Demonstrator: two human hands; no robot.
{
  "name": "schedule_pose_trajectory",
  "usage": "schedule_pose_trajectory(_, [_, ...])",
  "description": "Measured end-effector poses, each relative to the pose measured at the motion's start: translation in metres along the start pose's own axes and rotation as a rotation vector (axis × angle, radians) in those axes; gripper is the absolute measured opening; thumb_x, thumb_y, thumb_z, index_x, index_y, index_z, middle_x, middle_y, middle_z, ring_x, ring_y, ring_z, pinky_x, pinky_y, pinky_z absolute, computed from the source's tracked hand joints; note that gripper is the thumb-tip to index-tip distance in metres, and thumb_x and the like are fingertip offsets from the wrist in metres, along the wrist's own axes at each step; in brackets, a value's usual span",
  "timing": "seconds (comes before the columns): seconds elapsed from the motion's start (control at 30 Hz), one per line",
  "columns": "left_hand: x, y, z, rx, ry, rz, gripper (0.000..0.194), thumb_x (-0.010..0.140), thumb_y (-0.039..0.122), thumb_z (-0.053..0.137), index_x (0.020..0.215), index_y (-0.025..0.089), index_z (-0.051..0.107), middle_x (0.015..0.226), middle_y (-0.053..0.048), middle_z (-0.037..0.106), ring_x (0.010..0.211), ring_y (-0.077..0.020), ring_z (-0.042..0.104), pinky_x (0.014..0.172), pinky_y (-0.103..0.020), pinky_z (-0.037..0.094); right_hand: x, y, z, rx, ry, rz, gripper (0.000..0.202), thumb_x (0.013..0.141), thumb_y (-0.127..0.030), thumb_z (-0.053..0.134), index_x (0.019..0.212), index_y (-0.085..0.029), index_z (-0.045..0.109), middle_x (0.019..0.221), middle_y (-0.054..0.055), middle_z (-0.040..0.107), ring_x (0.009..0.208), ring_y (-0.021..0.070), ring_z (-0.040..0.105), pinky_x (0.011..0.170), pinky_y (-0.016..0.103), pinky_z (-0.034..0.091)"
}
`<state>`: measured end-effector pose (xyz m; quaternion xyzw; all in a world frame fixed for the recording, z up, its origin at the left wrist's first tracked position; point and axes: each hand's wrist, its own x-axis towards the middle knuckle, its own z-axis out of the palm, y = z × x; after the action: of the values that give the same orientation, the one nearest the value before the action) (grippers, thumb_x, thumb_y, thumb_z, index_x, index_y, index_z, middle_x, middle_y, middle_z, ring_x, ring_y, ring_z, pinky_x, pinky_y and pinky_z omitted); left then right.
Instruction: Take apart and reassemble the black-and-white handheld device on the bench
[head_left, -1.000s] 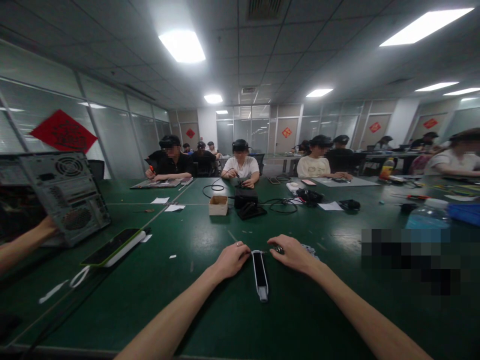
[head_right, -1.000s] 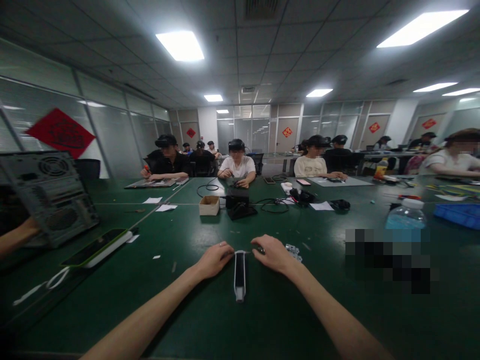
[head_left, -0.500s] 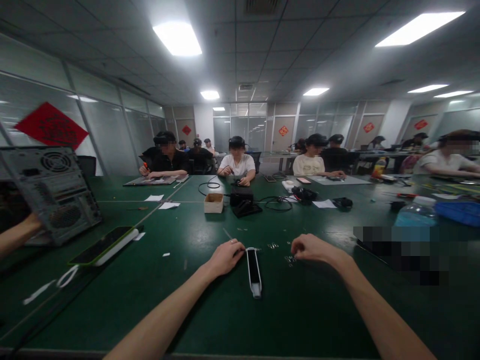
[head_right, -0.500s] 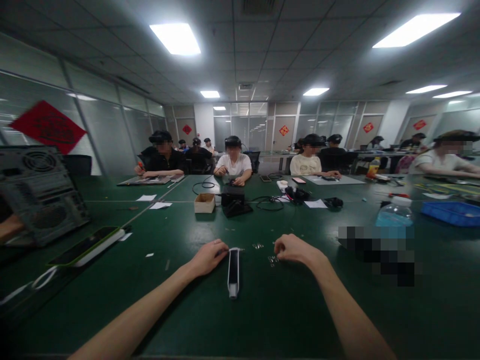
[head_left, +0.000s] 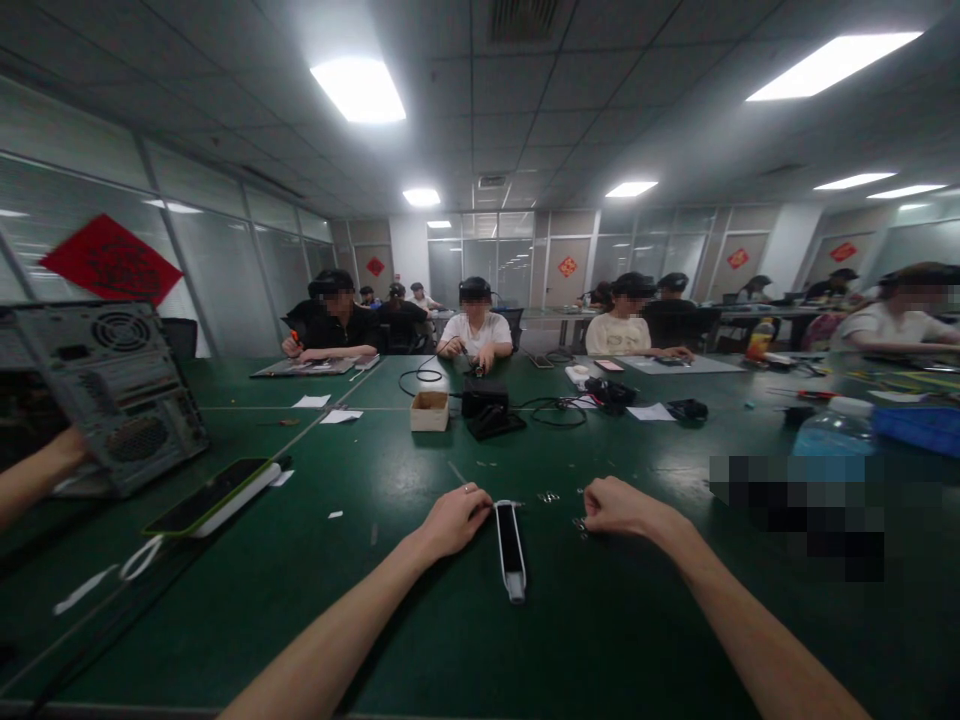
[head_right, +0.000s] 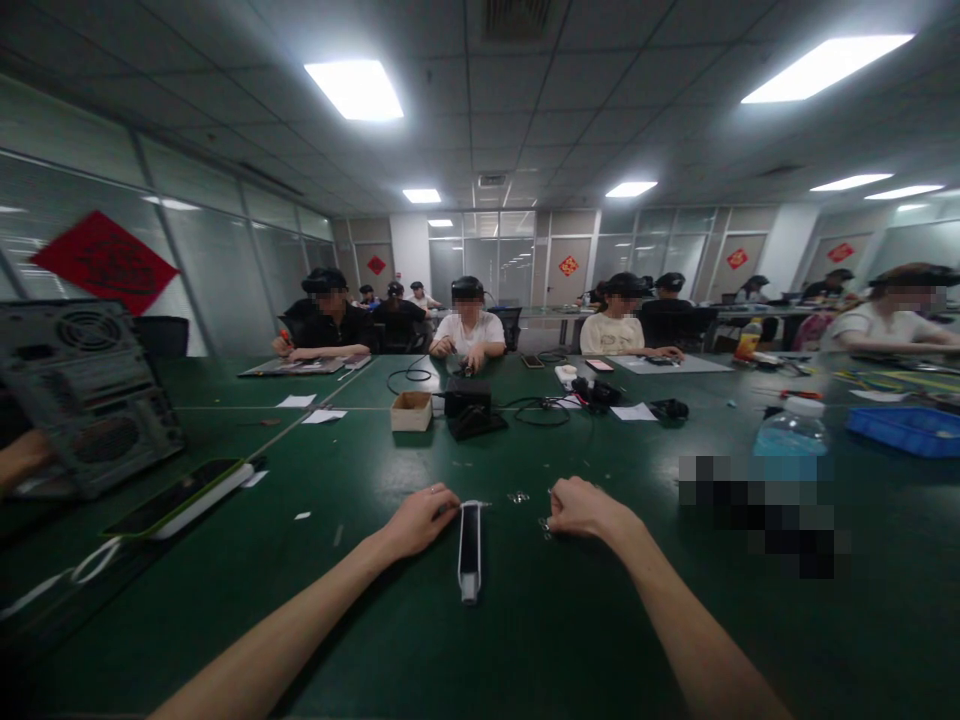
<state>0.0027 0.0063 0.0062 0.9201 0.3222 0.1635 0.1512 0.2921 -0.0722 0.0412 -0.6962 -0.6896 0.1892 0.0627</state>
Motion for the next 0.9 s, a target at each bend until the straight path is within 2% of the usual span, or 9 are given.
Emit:
schedule_pose_trajectory(0.13, [0.000,0.001,-0.001,0.002,0.009,0.003,0.020,0.090,0.028,0.044,0.101,0.021,0.060,0.100,-0.003,0.058,0.088,-0.0154,0.056,0.078,-0.028,0.045,0.007,-0.018,0.009,0.037,0.306,-0.218,0.010,0.074,-0.024,0.054,0.075,-0.016,0.061,0.077,0.003,0.063,0.069,0.0140,0.056,0.062,0.024,0.040])
schedule_pose_trajectory(0.2, [-0.001,0.002,-0.001,0.008,0.007,0.005,0.021,0.090,0.027,0.043,0.100,0.021,0.060,0.100,-0.003,0.058,0.087,-0.0156,0.056,0.078,-0.028,0.045,0.011,-0.031,0.018,0.085,0.362,-0.295,0.011,0.076,-0.025,0.053,0.078,-0.017,0.060,0.078,0.003,0.062,0.070,0.0138,0.055,0.063,0.025,0.040])
schedule_pose_trajectory(0.4, [0.001,0.000,0.002,0.037,0.024,0.022,0.021,0.090,0.026,0.043,0.100,0.021,0.060,0.098,-0.003,0.058,0.086,-0.0157,0.056,0.076,-0.027,0.044,0.015,-0.056,0.042,0.212,0.333,-0.360,0.013,0.078,-0.026,0.055,0.080,-0.016,0.063,0.077,0.002,0.062,0.069,0.0136,0.054,0.063,0.025,0.042])
schedule_pose_trajectory(0.9, [0.000,0.001,0.001,0.011,0.029,0.016,0.020,0.091,0.027,0.042,0.100,0.021,0.059,0.098,-0.003,0.057,0.086,-0.0151,0.056,0.076,-0.027,0.044,0.018,-0.057,0.046,0.337,0.303,-0.339,0.018,0.080,-0.030,0.060,0.093,-0.019,0.063,0.084,0.000,0.064,0.071,0.0121,0.055,0.063,0.024,0.044])
